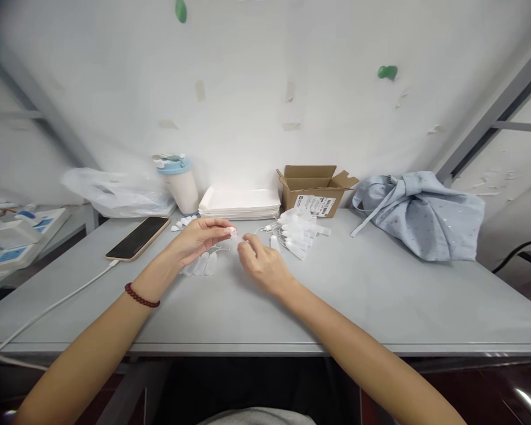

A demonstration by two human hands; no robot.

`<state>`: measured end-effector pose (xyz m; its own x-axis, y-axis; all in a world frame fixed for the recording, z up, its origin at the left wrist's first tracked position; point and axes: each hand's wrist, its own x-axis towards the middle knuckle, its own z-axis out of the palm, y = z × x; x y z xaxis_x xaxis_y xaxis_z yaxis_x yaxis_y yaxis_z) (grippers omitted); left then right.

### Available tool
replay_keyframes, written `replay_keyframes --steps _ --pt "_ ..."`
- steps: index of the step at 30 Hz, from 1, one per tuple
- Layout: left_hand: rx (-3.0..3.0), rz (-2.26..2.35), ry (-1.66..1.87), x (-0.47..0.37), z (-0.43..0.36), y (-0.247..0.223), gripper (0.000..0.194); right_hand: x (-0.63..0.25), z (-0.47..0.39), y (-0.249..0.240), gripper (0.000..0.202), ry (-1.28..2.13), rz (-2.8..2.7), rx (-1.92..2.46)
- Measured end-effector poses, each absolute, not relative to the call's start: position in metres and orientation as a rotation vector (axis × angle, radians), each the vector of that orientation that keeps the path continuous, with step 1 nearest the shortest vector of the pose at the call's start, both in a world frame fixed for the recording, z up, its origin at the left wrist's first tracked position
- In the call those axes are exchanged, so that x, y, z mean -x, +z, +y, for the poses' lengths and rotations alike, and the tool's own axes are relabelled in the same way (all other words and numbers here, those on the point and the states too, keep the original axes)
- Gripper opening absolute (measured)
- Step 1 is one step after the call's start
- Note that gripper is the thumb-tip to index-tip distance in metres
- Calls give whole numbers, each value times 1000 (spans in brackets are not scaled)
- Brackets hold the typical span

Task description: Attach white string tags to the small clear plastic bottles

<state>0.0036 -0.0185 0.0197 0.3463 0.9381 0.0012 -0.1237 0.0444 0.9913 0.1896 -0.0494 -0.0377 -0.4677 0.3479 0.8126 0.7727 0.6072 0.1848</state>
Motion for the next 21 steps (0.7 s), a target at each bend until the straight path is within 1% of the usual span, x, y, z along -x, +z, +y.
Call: replay_keyframes --steps 3,9,16,21 --pt "-1304 860 1007 -7 -21 19 20 -188 -50 -38 13 -665 -2068 930" --pt "-1449 874 1044 -13 -27 19 23 -186 -52 -37 27 -528 -2013 1018" --pt "-1517 914 1120 -9 -28 24 24 -188 -49 -40 26 -403 -1985 1106" --pt "-1599 991 965 -4 -29 27 25 -188 -47 -42 25 -341 -1951 1168"
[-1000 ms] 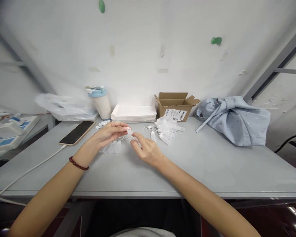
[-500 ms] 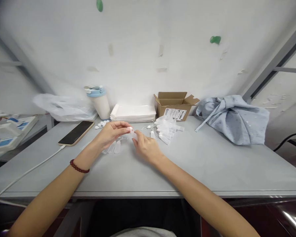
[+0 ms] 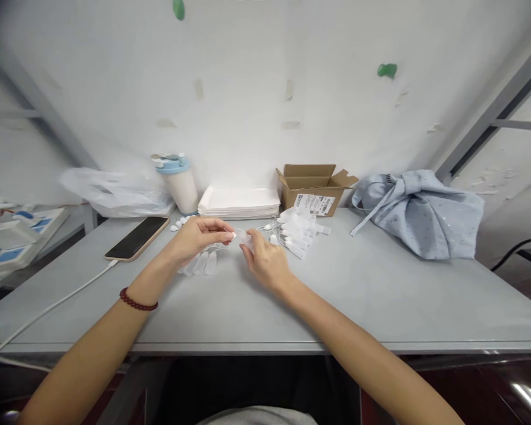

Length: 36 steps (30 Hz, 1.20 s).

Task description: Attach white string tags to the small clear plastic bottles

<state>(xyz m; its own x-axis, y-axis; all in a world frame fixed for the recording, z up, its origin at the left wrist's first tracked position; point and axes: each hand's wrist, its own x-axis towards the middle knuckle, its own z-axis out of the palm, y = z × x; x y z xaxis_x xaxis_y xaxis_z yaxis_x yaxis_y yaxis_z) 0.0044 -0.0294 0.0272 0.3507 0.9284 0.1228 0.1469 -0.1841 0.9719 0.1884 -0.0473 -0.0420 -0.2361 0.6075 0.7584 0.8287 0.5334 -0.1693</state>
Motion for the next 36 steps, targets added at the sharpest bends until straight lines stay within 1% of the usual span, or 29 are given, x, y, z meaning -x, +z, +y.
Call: replay_keyframes --steps 3,9,17,20,22,26,28,30,32,36 --pt "-1603 1040 982 -6 -30 26 26 -189 -47 -41 26 -304 -1980 1162" --pt "-1636 974 990 -8 -28 23 24 -190 -47 -40 24 -308 -2054 1136" --pt "-1737 1002 982 -9 -28 23 21 -193 -43 -41 19 -446 -2089 1182" --pt "-1740 1009 986 -11 -28 22 21 -193 -44 -40 18 -434 -2090 1193" --pt "-1760 1013 1007 -13 -29 22 21 -192 -46 -38 20 -337 -2075 1198" --pt "-1823 994 1032 -15 -30 23 20 -191 -51 -32 23 71 -2034 1196" --pt "-1835 978 1009 -14 -30 24 20 -191 -52 -30 23 180 -2034 1178" --pt "-1839 980 976 -13 -29 23 19 -191 -52 -30 23 136 -2066 1156" --pt "-1847 1010 940 -12 -28 22 20 -191 -50 -32 23 18 -2112 1153" --pt "-1833 1099 884 -14 -28 19 29 -192 -49 -37 22 -170 -2155 1180"
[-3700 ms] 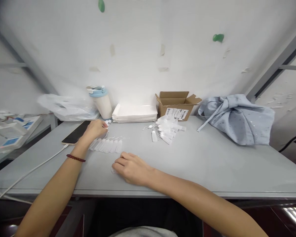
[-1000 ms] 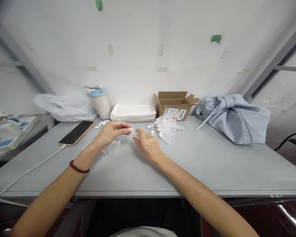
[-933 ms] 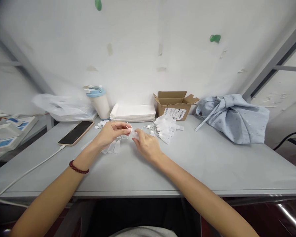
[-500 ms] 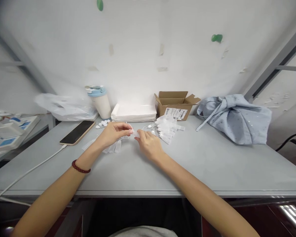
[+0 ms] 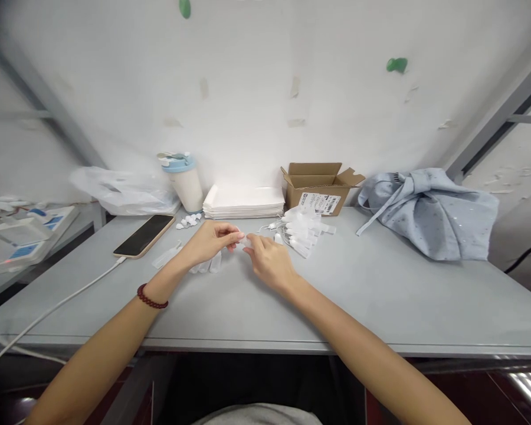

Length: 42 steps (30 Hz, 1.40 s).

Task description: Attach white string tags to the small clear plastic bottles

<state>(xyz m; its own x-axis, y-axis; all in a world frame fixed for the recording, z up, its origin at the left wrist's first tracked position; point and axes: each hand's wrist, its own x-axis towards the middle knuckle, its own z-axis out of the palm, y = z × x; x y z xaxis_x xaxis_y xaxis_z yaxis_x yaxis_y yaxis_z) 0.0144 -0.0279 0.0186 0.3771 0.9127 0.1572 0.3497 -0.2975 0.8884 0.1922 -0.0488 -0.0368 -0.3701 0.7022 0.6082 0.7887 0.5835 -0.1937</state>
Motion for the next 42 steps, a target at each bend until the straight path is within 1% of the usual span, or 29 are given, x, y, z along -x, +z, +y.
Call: replay_keyframes --steps 3,8,14,16,23,29,32,34,38,42 --pt "-1787 1148 850 -18 -29 17 34 -192 -49 -37 23 -161 -2144 1185" --pt "-1798 1212 793 -21 -31 16 44 -194 -49 -34 21 68 -2117 1145" --pt "-1871 1265 764 -21 -31 11 48 -196 -46 -36 21 -28 -2156 1050" --pt "-1894 1250 773 -21 -31 11 47 -196 -46 -34 20 24 -2141 1044" --pt "-1932 1120 860 -19 -32 13 28 -197 -50 -15 15 574 -1947 1149" --pt "-1964 951 1025 -19 -29 12 17 -201 -47 -6 28 1256 -1681 1012" --pt "-1907 859 1048 -18 -29 14 14 -201 -46 -5 29 1436 -1564 956" --pt "-1829 865 1033 -17 -29 16 16 -201 -46 -5 30 1443 -1551 943" --pt "-1727 946 1002 -16 -29 20 23 -199 -48 -4 32 1338 -1587 979" --pt "-1694 988 936 -15 -28 20 30 -200 -48 -6 29 1074 -1743 1029"
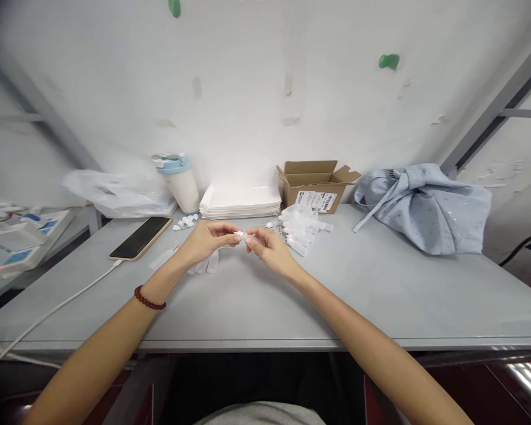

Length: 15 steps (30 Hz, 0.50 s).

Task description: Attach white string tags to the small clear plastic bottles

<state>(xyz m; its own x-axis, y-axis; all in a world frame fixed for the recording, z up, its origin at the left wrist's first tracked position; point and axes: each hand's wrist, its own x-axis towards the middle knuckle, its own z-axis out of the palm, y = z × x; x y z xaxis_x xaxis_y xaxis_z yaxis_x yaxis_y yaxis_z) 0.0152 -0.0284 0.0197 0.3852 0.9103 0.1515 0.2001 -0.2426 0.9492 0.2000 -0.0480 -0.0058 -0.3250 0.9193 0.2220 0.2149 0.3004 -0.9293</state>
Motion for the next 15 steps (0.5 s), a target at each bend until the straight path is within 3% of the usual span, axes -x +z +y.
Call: replay_keyframes --steps 8,11,15 --pt "-1679 1038 771 -14 -26 14 38 -201 -46 -20 20 288 -2136 1027" --pt "-1667 1076 747 -15 -28 14 42 -202 -46 -23 20 227 -2147 1011" --pt "-1654 1020 828 -16 -30 18 35 -202 -46 -18 18 443 -2018 1073"
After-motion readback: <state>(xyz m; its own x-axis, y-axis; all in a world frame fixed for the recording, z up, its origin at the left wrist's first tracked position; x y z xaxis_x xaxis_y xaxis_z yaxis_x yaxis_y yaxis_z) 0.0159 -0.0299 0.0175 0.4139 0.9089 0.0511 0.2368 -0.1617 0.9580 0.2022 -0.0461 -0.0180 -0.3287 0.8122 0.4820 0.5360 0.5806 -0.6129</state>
